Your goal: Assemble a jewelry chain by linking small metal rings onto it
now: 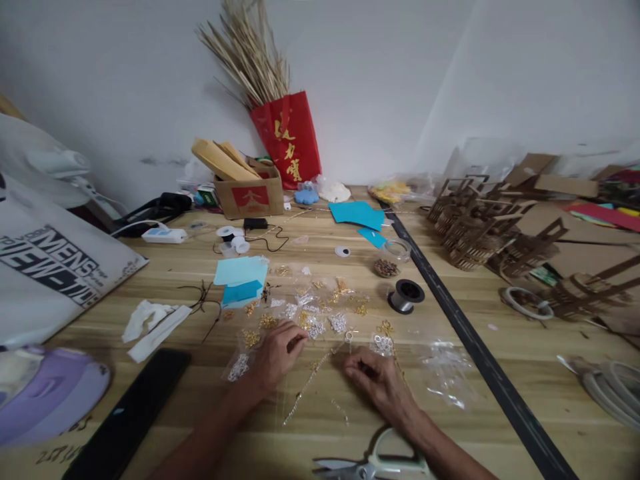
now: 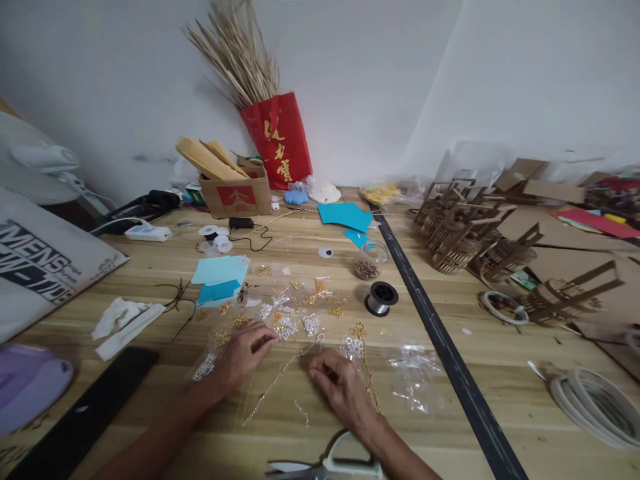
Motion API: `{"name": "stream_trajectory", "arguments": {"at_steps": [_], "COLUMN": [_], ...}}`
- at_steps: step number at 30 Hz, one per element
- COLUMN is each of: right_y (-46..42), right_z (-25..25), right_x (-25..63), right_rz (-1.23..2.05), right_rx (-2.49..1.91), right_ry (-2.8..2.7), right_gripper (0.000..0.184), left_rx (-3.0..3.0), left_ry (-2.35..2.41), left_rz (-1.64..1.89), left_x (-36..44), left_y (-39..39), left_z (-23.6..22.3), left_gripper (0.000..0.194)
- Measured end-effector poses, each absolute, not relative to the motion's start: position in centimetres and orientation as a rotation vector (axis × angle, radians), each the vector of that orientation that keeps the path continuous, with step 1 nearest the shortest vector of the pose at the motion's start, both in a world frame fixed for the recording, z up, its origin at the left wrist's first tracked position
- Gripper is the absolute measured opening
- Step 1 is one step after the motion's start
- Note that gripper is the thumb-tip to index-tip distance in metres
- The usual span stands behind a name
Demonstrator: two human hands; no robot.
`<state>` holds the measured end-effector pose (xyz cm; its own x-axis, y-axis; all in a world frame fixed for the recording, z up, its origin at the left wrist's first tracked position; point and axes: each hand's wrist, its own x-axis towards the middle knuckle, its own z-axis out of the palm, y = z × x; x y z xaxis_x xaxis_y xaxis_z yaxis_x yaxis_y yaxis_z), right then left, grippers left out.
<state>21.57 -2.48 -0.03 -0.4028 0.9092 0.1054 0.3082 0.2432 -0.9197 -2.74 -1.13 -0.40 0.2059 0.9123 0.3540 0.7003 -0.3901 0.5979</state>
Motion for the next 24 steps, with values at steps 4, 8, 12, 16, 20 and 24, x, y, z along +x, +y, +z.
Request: {"name": "stream_trajectory", "arguments": {"at_steps": [4, 8, 12, 16, 20, 24], "right_y": [-2.6, -2.6, -2.3, -2.0, -1.6, -1.3], "right_z": [0.0, -0.1, -0.4, -0.6, -0.2, 0.2], "right_x": [21.4, 21.4, 21.6, 21.8, 21.9, 22.1], "right_rz": [1.124, 1.081, 1.072, 1.192, 1.335, 1.405], "right_rx": [-1.09, -1.059, -1.049, -1.1, -1.127, -1.13], "right_ry": [-1.894, -1.901, -1.851, -1.731, -1.573, -1.498], "right_gripper": [0.024, 0.023, 0.024, 0.027, 0.033, 0.034], "left_rx": [2.214, 2.224, 2.233, 2.237, 2.231, 2.226], "left_ry": [1.568, 1.597, 1.597, 1.573, 1.569, 1.553], "left_rz": [1.019, 1.03, 1.051, 1.082, 1.134, 1.185], "left_x": [-3.4, -4.2, -4.5, -4.5, -4.6, -4.7], "left_y": [-0.8, -0.4, -0.2, -0.1, -0.1, 0.0], "left_z": [-0.8, -1.1, -1.2, -1.2, -1.2, -1.2], "left_gripper": [0.014, 0.015, 0.015, 0.015, 0.014, 0.015]}}
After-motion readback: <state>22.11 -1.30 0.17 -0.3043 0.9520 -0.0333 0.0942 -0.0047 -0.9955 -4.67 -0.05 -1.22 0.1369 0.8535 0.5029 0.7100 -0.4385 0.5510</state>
